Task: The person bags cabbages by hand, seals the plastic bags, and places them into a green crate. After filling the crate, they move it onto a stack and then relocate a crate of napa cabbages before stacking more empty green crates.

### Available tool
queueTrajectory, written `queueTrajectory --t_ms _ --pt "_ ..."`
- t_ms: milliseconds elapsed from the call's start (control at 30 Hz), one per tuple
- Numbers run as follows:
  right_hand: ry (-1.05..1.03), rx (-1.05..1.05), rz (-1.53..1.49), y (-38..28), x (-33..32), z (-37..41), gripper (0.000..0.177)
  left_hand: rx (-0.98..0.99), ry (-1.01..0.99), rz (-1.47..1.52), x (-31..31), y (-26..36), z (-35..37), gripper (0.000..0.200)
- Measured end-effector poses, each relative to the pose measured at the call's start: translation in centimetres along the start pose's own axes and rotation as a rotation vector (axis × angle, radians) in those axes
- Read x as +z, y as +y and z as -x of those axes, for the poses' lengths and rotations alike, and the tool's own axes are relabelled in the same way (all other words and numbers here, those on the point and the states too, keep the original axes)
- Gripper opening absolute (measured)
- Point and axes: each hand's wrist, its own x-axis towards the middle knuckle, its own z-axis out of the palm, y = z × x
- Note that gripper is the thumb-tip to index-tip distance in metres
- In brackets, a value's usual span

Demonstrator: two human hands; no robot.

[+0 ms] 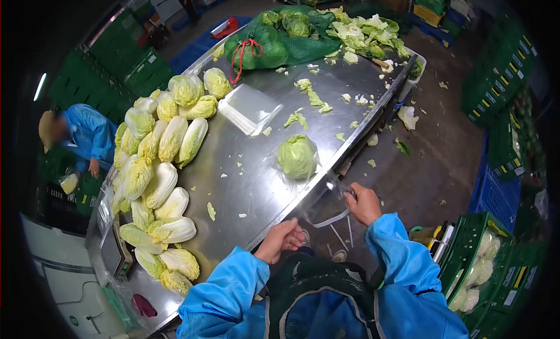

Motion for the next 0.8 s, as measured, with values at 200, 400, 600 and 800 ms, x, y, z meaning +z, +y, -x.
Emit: queueTrajectory --t_ms 200,400,600,800 --pt "-0.092 0.146 -0.043 -2.4 -0.1 -1.1 0.015 -0.123 -0.115 0.107 -3.0 5.0 -3.2 0.056" --pt "0.127 0.048 -0.055 -4.7 0.4 -1.3 0.014 -0.186 -0.100 -0.188 -0.6 7.1 -5.3 0.042" --pt "0.158 0.055 0.004 -3.6 1.8 -1.5 0.013 -0.097 -0.071 0.023 -1.4 5.3 -5.2 0.016" --pt "0.126 0.174 -0.048 -3.8 0.7 -2.2 0.015 -0.117 -0.100 0.371 -3.1 5.0 -3.3 0.011"
